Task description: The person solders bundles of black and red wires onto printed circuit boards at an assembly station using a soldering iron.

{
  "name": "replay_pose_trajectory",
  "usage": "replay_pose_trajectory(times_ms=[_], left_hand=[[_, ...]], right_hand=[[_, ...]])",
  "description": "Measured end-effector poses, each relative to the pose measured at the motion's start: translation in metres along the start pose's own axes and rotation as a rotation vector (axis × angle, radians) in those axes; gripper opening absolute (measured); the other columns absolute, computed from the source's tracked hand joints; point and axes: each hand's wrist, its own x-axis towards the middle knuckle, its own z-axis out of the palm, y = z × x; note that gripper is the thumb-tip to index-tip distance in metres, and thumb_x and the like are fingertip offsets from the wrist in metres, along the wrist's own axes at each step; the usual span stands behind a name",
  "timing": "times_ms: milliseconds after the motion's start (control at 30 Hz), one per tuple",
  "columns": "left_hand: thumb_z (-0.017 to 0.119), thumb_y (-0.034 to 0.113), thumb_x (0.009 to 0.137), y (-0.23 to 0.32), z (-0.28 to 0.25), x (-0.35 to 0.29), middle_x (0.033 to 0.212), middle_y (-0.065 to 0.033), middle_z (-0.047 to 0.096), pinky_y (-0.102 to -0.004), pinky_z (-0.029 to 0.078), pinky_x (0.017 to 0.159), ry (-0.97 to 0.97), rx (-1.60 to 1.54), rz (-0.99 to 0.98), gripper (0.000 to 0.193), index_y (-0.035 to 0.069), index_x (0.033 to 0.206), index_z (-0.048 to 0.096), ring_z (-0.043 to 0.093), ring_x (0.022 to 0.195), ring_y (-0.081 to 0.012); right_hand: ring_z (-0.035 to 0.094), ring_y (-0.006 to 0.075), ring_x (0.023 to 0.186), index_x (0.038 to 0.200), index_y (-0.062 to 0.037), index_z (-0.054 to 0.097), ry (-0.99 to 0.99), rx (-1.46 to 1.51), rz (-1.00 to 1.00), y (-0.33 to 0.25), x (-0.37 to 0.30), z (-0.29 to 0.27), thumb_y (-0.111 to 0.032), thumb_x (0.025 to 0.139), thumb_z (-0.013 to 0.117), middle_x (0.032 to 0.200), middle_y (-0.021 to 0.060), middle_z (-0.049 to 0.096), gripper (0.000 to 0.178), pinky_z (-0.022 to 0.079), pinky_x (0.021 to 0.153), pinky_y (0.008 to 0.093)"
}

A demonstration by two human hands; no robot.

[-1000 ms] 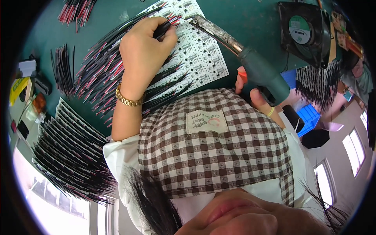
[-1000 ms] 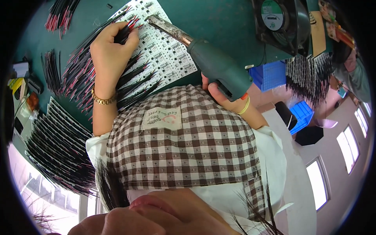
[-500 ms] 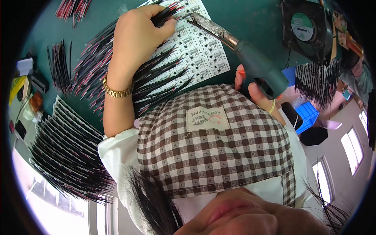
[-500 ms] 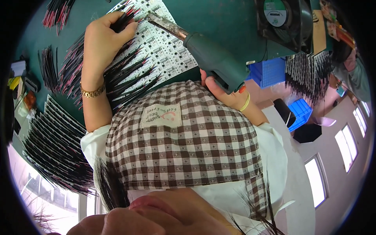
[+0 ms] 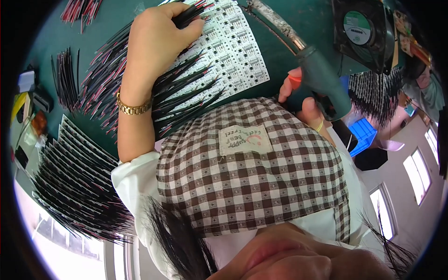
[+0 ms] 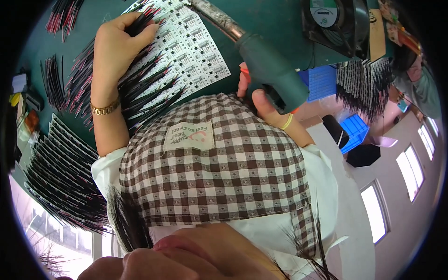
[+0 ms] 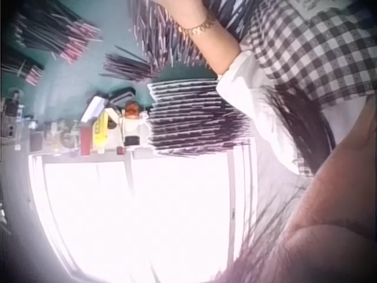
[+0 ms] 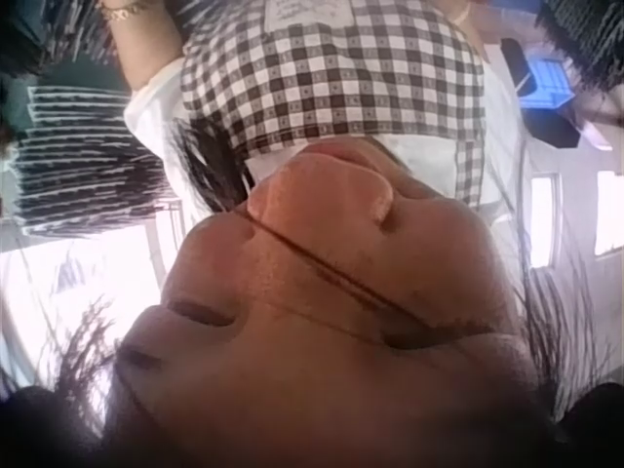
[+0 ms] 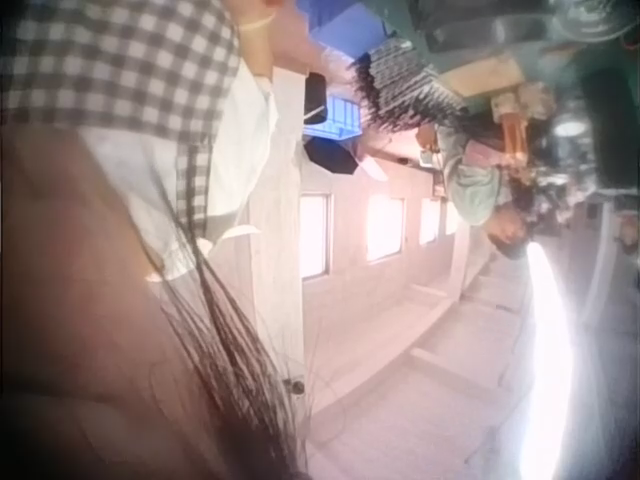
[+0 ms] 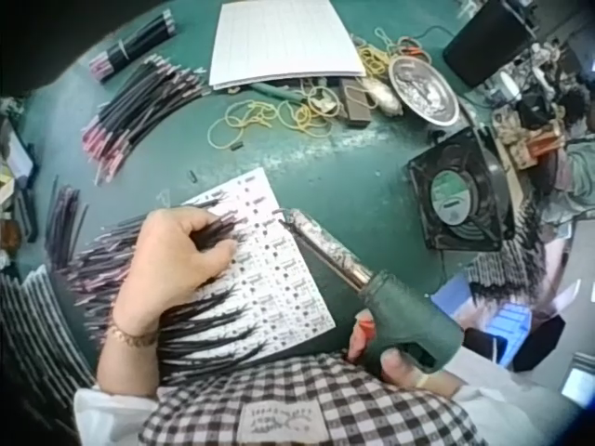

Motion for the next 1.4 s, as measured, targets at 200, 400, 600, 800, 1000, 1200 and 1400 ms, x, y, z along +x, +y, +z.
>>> replay_pose_trajectory(times_ms=[200,400,600,800,1000,1200,1400], left_hand=[[0.073,0.021,0.076,0.002,-0.008,0.002,0.062,-0.0027,0.059,-0.0229,0.042,0.055,-0.107,-0.028,-0.006,0.03,-0.003,0.091,0.066,0.048,0.057,-0.005],[0.073,0.02,0.075,-0.003,-0.005,0.002,0.062,-0.0017,0.058,-0.0228,0.042,0.055,-0.071,-0.007,0.079,0.026,-0.002,0.087,0.066,0.047,0.058,-0.0044],[0.073,0.02,0.074,-0.008,-0.004,0.003,0.063,-0.0021,0.06,-0.0233,0.042,0.054,-0.101,-0.05,0.047,0.026,-0.002,0.086,0.066,0.048,0.058,-0.0044],[0.074,0.021,0.073,-0.004,-0.004,0.004,0.064,-0.0066,0.062,-0.0241,0.044,0.056,-0.078,0.036,0.08,0.029,-0.003,0.088,0.066,0.051,0.058,-0.0065],[0.075,0.023,0.072,-0.007,0.002,0.002,0.071,-0.011,0.065,-0.0258,0.047,0.059,-0.011,0.053,0.13,0.034,-0.003,0.093,0.067,0.056,0.06,-0.0088],[0.075,0.023,0.072,-0.001,-0.003,-0.006,0.067,-0.0097,0.064,-0.0258,0.046,0.057,-0.02,0.057,0.119,0.033,-0.003,0.09,0.066,0.054,0.057,-0.0091],[0.074,0.023,0.073,0.01,-0.007,-0.013,0.061,-0.0085,0.06,-0.0261,0.044,0.054,-0.01,0.06,0.168,0.03,-0.003,0.087,0.066,0.049,0.053,-0.0091]], right_hand=[[0.056,0.0157,0.083,0.121,0.0001,0.05,-0.018,0.055,0.008,0.01,-0.008,-0.007,-0.027,0.083,0.065,0.092,0.0064,0.059,0.049,0.045,0.078,0.0314],[0.057,0.0156,0.091,0.116,0.0004,0.053,-0.169,0.03,0.122,0.003,-0.008,-0.014,-0.017,0.087,0.059,0.099,0.0072,0.061,0.035,0.045,0.084,0.0297],[0.056,0.0136,0.082,0.109,-0.0023,0.057,-0.095,-0.135,0.101,0.007,-0.006,-0.007,-0.019,0.087,0.059,0.091,0.0042,0.06,0.028,0.045,0.077,0.0289],[0.057,0.0144,0.089,0.106,-0.0033,0.06,-0.173,-0.044,0.115,0.012,-0.004,-0.017,-0.024,0.087,0.061,0.095,0.0032,0.062,0.029,0.045,0.081,0.0297],[0.059,0.0152,0.091,0.103,-0.0027,0.062,-0.116,-0.167,0.08,0.016,-0.007,-0.016,-0.022,0.087,0.061,0.096,0.0037,0.063,0.025,0.045,0.082,0.0296],[0.058,0.0152,0.09,0.101,-0.0021,0.062,-0.114,-0.133,0.033,0.019,-0.016,-0.011,-0.021,0.086,0.062,0.096,0.0048,0.063,0.024,0.046,0.081,0.0296],[0.054,0.0149,0.08,0.116,-0.0026,0.054,0.009,0.254,-0.041,0.025,-0.032,-0.001,-0.032,0.084,0.065,0.09,0.0058,0.059,0.045,0.045,0.075,0.0296]])
